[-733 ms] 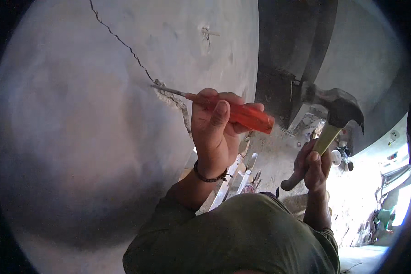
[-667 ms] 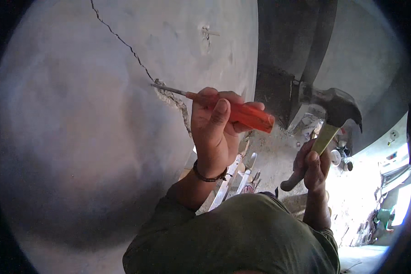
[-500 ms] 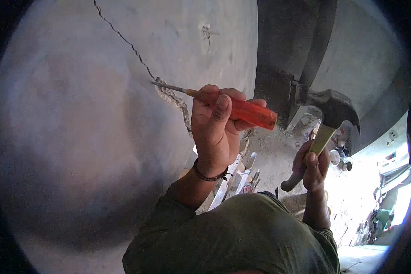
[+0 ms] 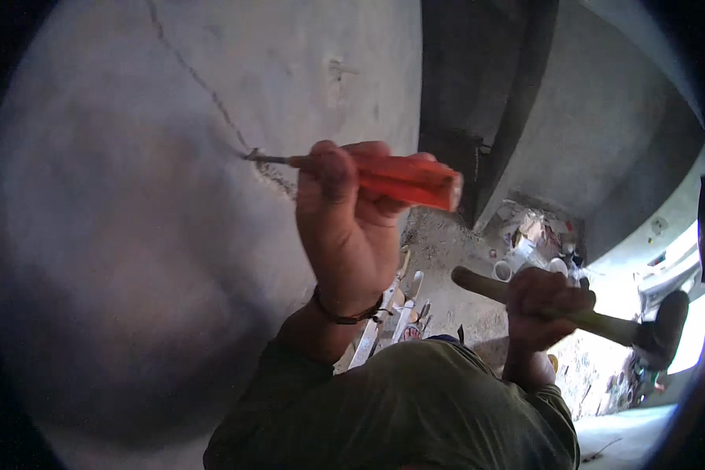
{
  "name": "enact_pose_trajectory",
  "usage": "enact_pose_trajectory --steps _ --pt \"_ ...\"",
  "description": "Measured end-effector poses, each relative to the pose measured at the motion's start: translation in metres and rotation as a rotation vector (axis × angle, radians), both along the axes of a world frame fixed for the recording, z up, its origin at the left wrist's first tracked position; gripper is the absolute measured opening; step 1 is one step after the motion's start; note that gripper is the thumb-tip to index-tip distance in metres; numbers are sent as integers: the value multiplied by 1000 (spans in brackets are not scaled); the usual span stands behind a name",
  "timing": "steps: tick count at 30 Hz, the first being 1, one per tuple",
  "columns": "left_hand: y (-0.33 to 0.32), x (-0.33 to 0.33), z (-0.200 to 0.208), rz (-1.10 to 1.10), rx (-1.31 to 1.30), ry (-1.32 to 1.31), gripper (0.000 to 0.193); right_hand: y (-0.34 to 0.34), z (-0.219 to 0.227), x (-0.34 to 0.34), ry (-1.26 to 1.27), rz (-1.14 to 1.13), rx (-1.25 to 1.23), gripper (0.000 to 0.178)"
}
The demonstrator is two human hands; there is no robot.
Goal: Chiseling and expanding a crack in a concrete wall using a screwdriver and a hammer to prepare for repair.
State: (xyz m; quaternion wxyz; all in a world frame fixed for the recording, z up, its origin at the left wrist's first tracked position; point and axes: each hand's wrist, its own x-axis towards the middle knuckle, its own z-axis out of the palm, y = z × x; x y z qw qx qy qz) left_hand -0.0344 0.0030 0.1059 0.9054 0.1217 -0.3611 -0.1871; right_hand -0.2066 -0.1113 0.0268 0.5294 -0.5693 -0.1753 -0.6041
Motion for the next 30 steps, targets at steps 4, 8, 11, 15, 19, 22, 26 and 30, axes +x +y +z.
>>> enact_pose_trajectory --steps 4,8,11,15,19,22,26,30 --pt "1 3 3 11 40 16 24 -5 -10 12 565 -372 -336 37" --pt "-5 23 -3 131 71 104 25 -15 3 26 610 -205 -323 35" --pt "-3 13 -10 39 34 58 22 -12 -7 25 272 -75 -78 37" --pt "-7 -8 -17 10 138 2 19 -13 8 26 241 -5 25 38" --pt "-7 0 -21 66 154 -14 19 -19 7 25 238 6 92 39" --pt "-10 -3 -18 85 149 -18 17 -23 6 24 293 -50 73 39" --pt "-8 0 -17 95 155 -28 17 -25 2 23 347 -18 57 40" --pt "-6 4 -15 71 155 -52 19 -22 -6 22 196 -63 43 38"
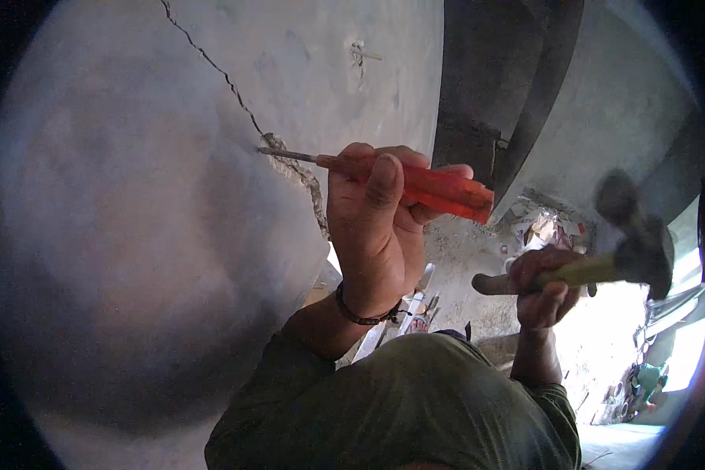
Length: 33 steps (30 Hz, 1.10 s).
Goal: Chiseling and expanding a crack in a concrete wall using a screwdriver and a hammer to prepare for repair.
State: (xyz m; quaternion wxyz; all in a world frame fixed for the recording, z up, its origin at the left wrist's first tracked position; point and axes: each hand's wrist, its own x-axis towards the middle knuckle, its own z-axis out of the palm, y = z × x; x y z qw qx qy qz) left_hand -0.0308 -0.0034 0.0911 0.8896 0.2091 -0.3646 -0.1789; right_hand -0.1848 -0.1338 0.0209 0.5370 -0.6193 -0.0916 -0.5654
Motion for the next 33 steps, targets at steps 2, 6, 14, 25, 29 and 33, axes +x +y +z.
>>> enact_pose_trajectory --steps 2,6,14,25,29,33 --pt "2 0 1 -10 -3 -6 20 2 0 -4 -87 57 -21 36" --pt "6 -5 8 -58 -43 24 23 -4 -14 -11 37 -86 -469 24" --pt "-9 1 -5 -88 21 104 23 4 -27 -15 292 114 -6 38" --pt "1 9 8 85 -3 63 24 5 -17 -10 323 101 38 45" --pt "4 4 7 59 9 53 22 6 -21 -10 299 90 61 45" --pt "4 0 10 13 23 25 21 3 -25 -13 301 124 83 41"
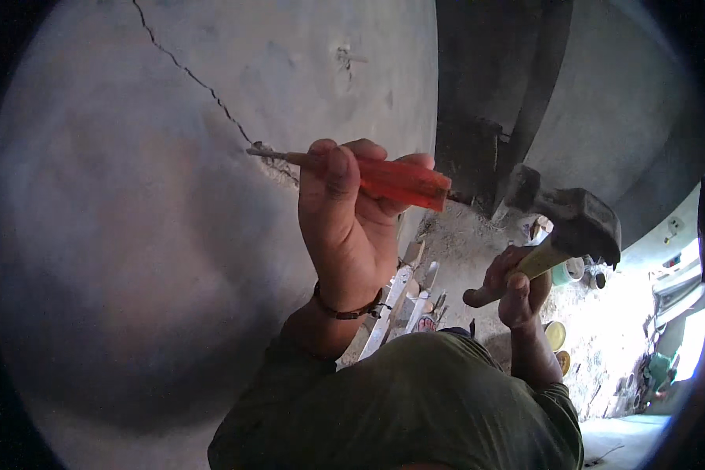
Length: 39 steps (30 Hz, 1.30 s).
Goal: Chiseling and expanding a crack in a concrete wall using a screwdriver and a hammer to prepare for repair.
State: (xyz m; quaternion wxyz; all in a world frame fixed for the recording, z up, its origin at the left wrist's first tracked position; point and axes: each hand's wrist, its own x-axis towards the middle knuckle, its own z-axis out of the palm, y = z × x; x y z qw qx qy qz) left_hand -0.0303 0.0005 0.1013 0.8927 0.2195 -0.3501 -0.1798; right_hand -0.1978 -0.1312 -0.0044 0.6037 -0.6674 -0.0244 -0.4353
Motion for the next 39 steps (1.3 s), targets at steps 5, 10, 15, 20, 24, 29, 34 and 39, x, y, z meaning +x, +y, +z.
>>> enact_pose_trajectory --steps 5,10,15,20,24,29,34,39 --pt "5 2 1 28 -6 8 21 -5 -5 5 14 -2 -40 42" --pt "1 7 0 -61 -14 -33 21 -3 -1 7 35 -72 -53 47" --pt "2 9 0 -16 -14 -20 21 -7 -4 6 42 -6 -54 43" --pt "2 8 2 13 -13 -57 22 -2 1 10 29 -80 -35 46" --pt "0 9 -1 -10 -8 -59 23 -4 0 9 27 -69 -32 44" --pt "3 7 4 -7 -6 3 22 -1 4 12 2 -39 -68 42" --pt "2 9 3 21 18 4 21 -5 -2 12 107 -1 -207 46" --pt "3 12 -2 -71 -71 -69 22 -6 -1 13 98 29 -234 43"
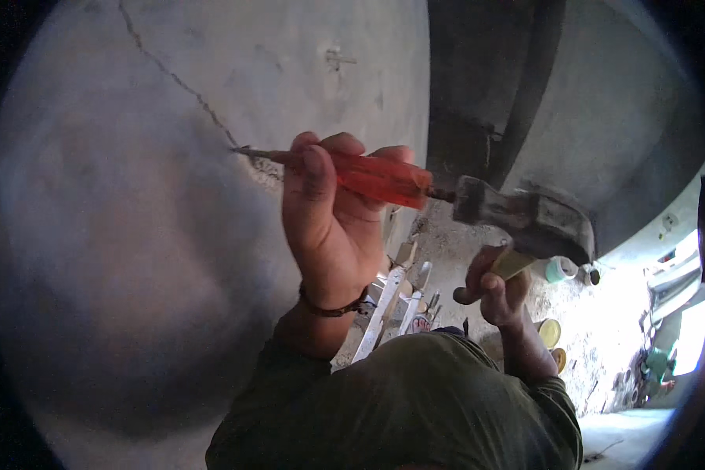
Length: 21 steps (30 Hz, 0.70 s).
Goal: Chiseling and expanding a crack in a concrete wall using a screwdriver and a hammer to prepare for repair.
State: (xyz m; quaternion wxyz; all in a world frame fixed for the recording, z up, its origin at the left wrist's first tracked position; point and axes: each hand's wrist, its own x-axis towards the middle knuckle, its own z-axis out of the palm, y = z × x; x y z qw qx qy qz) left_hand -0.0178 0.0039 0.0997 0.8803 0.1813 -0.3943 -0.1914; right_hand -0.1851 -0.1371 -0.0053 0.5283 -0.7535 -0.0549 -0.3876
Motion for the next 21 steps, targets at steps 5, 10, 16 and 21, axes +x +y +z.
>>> enact_pose_trajectory --steps 5,10,16,21 --pt "-2 2 -3 -189 -161 -3 33 6 -4 0 -71 78 69 36" --pt "4 10 -6 -202 -175 -68 34 8 1 4 -75 63 19 32" --pt "3 17 -4 -336 -177 -46 25 12 5 5 -59 77 74 32" --pt "3 11 1 -306 -138 35 18 10 9 6 -78 33 38 35"
